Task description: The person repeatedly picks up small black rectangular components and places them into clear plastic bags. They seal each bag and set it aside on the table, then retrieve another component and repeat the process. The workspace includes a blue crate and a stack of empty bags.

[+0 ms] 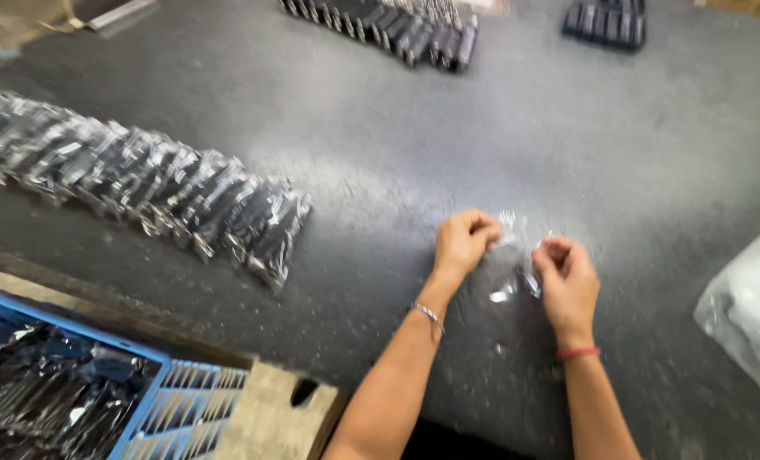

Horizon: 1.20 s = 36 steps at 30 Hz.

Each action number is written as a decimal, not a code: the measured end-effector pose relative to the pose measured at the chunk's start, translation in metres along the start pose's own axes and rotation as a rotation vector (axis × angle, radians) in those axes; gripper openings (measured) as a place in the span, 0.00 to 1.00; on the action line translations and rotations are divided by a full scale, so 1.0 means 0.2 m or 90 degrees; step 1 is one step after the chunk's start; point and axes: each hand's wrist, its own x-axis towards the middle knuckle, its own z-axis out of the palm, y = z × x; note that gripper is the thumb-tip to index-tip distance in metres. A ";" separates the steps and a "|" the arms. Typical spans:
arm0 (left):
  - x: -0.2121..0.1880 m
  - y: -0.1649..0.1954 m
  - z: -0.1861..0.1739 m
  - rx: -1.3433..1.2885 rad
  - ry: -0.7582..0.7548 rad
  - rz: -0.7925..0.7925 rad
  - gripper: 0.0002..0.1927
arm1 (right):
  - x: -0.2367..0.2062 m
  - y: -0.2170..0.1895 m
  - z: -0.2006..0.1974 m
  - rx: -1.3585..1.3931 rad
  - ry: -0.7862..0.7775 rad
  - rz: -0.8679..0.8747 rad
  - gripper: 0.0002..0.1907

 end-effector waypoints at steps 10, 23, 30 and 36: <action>-0.04 0.02 0.02 0.221 0.036 0.080 0.14 | 0.04 0.07 -0.13 -0.064 0.111 0.066 0.07; -0.08 0.07 0.01 0.243 0.152 0.133 0.16 | 0.01 -0.04 -0.13 0.192 0.019 0.189 0.11; -0.03 0.09 -0.05 0.164 0.224 0.129 0.09 | 0.02 0.00 -0.10 0.180 -0.094 0.258 0.14; -0.04 0.19 -0.05 0.233 0.297 0.242 0.23 | 0.01 -0.10 -0.16 -0.200 -0.017 0.040 0.09</action>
